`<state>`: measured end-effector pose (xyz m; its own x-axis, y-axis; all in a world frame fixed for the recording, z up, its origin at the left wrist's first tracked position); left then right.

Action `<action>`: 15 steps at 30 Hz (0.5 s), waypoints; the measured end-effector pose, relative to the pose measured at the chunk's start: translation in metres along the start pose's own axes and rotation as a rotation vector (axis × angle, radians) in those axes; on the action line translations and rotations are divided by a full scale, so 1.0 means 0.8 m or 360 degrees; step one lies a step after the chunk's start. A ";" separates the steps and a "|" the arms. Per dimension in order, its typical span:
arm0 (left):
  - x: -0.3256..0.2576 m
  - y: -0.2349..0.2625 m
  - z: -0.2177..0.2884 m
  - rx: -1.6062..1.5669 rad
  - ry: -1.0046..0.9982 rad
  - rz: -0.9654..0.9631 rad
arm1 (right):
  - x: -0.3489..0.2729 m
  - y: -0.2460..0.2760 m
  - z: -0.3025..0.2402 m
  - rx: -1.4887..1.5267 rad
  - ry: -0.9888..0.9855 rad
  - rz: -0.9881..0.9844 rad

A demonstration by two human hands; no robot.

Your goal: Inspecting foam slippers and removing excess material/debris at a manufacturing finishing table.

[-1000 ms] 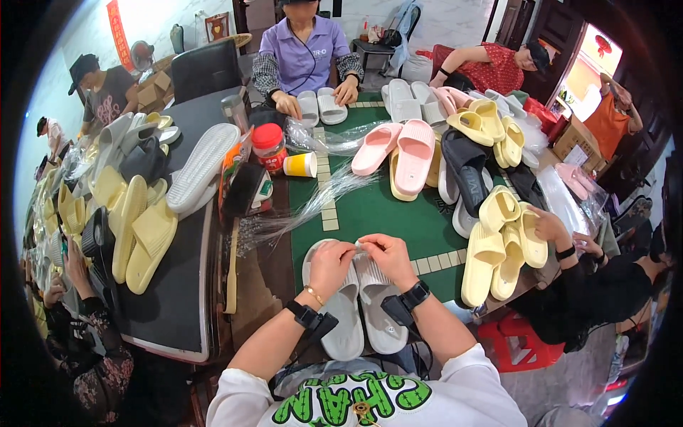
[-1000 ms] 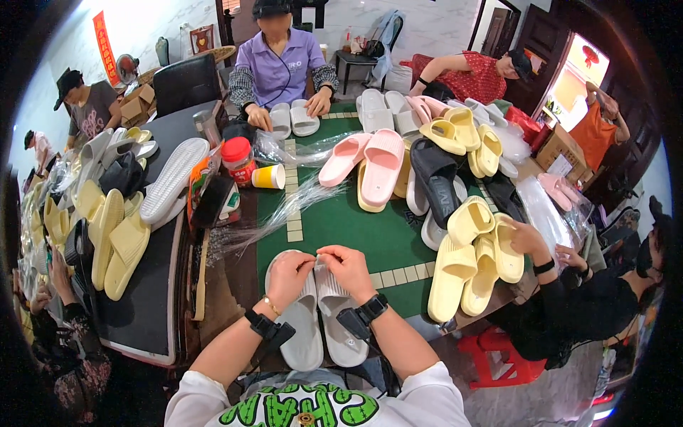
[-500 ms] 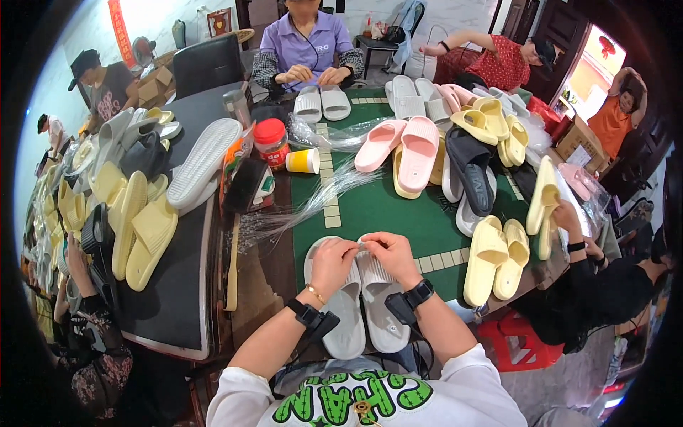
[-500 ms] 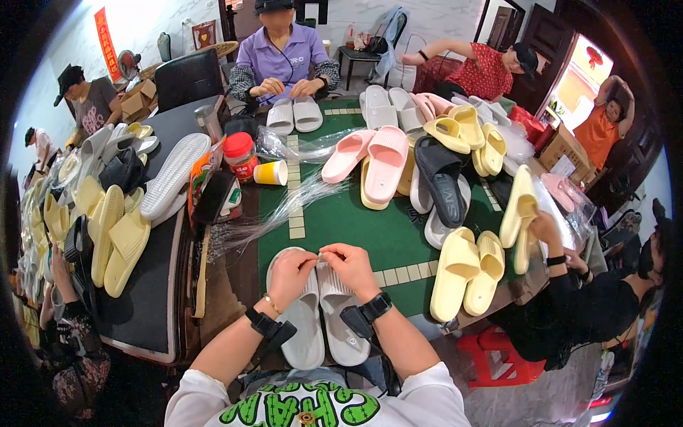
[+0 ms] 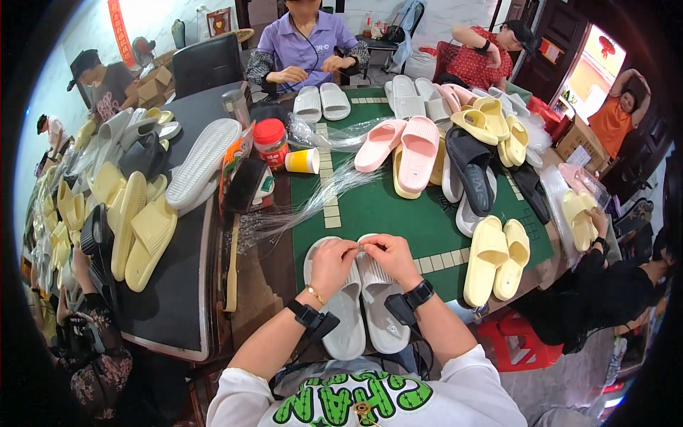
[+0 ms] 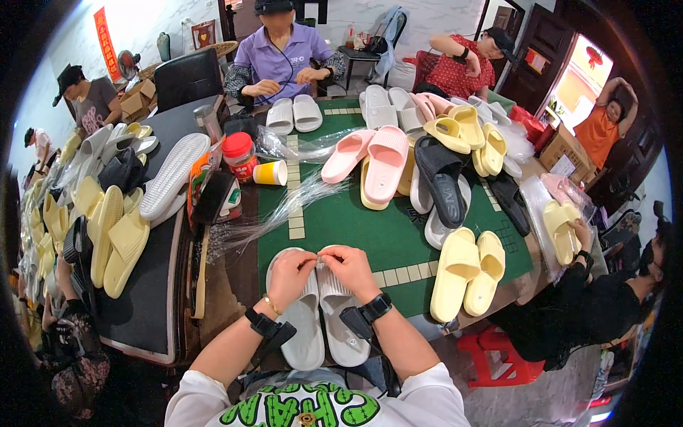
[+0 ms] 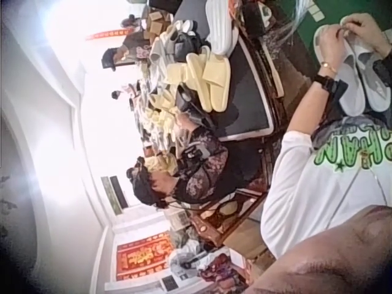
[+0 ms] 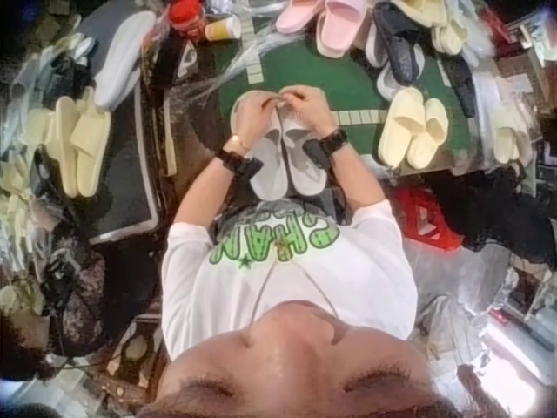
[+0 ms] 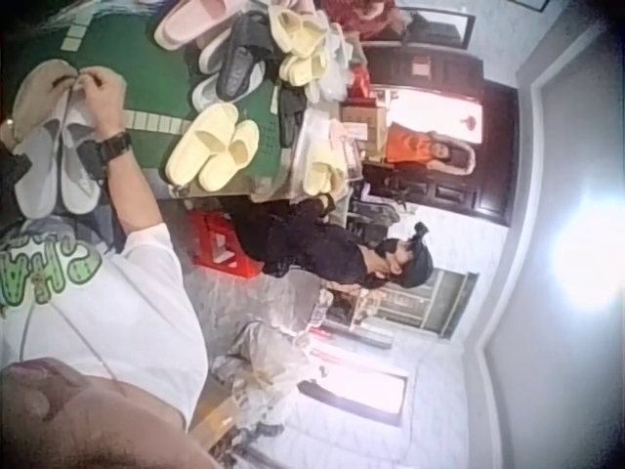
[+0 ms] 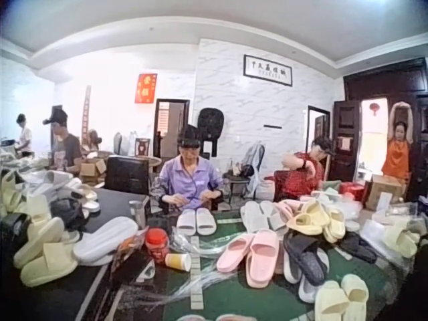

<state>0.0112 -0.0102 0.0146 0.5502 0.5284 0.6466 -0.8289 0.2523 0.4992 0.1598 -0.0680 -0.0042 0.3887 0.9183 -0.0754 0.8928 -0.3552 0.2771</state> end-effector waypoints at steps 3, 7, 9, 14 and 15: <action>-0.006 0.000 -0.010 -0.0061 0.0158 0.0033 | 0.001 -0.008 0.001 -0.0008 -0.0044 -0.0068; -0.004 -0.008 -0.008 -0.0125 0.0165 -0.0017 | 0.005 0.003 0.006 0.0014 -0.0036 0.0076; -0.007 -0.008 -0.005 -0.0049 0.0089 0.0066 | 0.009 0.003 0.015 0.0033 -0.0090 -0.0032; -0.008 -0.005 -0.006 -0.0151 0.0064 0.0102 | 0.003 -0.003 0.001 -0.0018 -0.0013 -0.0026; -0.008 -0.005 -0.005 -0.0138 0.0066 0.0114 | 0.002 -0.003 0.001 -0.0019 -0.0002 -0.0040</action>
<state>0.0103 -0.0113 0.0062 0.4860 0.5801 0.6537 -0.8726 0.2808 0.3996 0.1581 -0.0655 -0.0056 0.3665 0.9266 -0.0837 0.8995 -0.3300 0.2863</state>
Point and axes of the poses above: each hand's wrist, its own x-axis towards the middle knuckle, its own y-axis out of the back of the hand, z = x × y, the point moved 6 cm from there along x, towards the middle knuckle, and after that the axes turned 13 degrees about -y, right-handed, at the moved point
